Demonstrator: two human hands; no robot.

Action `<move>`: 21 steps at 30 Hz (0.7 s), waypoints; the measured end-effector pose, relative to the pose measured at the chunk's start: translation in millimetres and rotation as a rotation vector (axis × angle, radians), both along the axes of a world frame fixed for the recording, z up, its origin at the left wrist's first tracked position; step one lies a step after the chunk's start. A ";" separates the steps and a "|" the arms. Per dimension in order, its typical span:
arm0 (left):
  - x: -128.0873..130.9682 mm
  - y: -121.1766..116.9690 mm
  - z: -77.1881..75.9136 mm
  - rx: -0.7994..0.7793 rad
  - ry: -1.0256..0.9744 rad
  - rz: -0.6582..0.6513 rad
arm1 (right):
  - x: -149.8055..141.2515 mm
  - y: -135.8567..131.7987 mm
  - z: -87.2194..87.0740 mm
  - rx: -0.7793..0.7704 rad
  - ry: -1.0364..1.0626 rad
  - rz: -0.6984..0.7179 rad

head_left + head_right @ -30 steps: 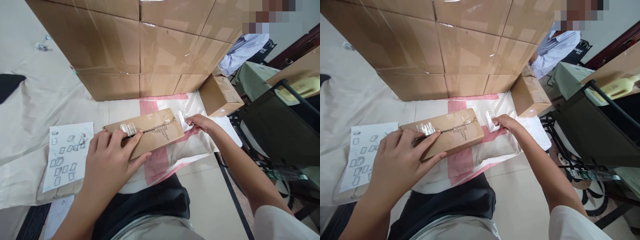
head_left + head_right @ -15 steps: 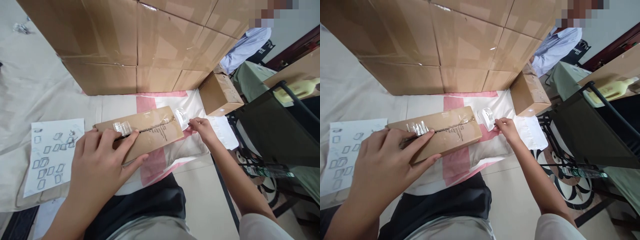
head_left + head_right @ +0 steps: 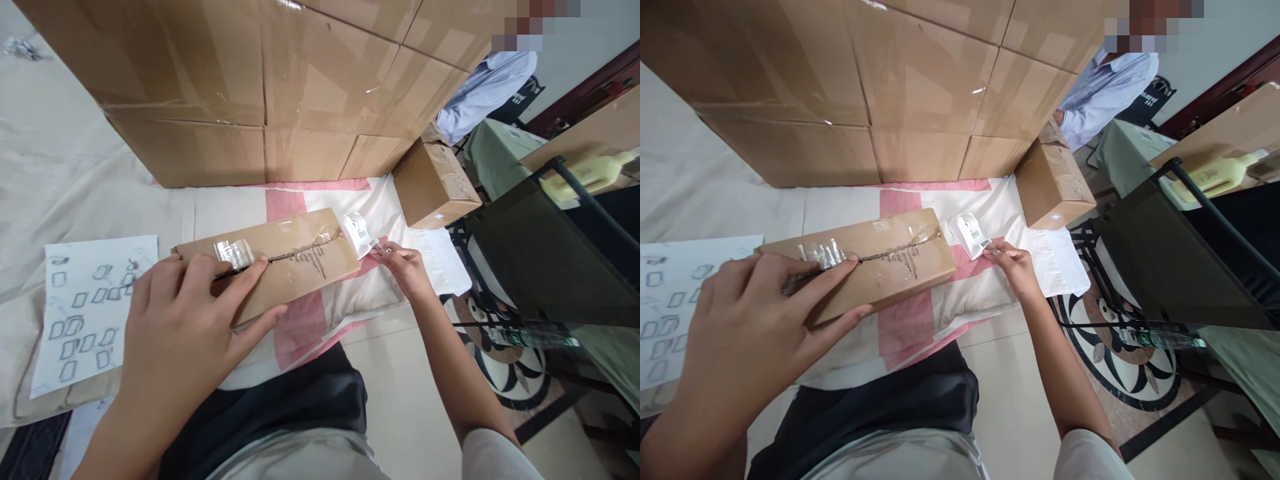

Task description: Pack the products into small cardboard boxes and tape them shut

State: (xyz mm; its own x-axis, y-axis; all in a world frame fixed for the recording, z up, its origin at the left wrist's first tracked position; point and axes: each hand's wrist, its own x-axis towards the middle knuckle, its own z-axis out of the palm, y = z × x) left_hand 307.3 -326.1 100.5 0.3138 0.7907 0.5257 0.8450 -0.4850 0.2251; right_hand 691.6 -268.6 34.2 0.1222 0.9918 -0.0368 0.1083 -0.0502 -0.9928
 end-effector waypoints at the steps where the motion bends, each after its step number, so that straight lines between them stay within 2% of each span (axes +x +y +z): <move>1: 0.3 0.1 0.0 -0.007 -0.004 0.003 | -0.3 -1.9 -0.6 -0.003 0.009 -0.013; 8: 2.0 1.2 -5.9 -0.054 -0.126 0.052 | -4.6 -8.3 -10.4 0.029 0.152 -0.093; 12: 2.0 -0.1 -7.2 -0.057 -0.022 0.084 | -0.2 -5.4 -14.8 -0.164 0.156 -0.190; 16: 2.1 -1.3 -7.0 -0.045 0.047 0.103 | 4.7 -2.5 -11.8 -0.285 0.204 -0.207; 21: 1.2 -1.4 -8.3 -0.043 0.051 0.111 | -1.3 -2.2 -0.3 -0.248 0.331 -0.241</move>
State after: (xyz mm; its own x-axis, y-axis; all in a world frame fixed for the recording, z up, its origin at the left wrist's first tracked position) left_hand 308.5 -327.5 92.2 0.2484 0.8437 0.4759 0.9038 -0.3786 0.1994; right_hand 690.2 -270.7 34.0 0.2892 0.8931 -0.3446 -0.2551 -0.2750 -0.9270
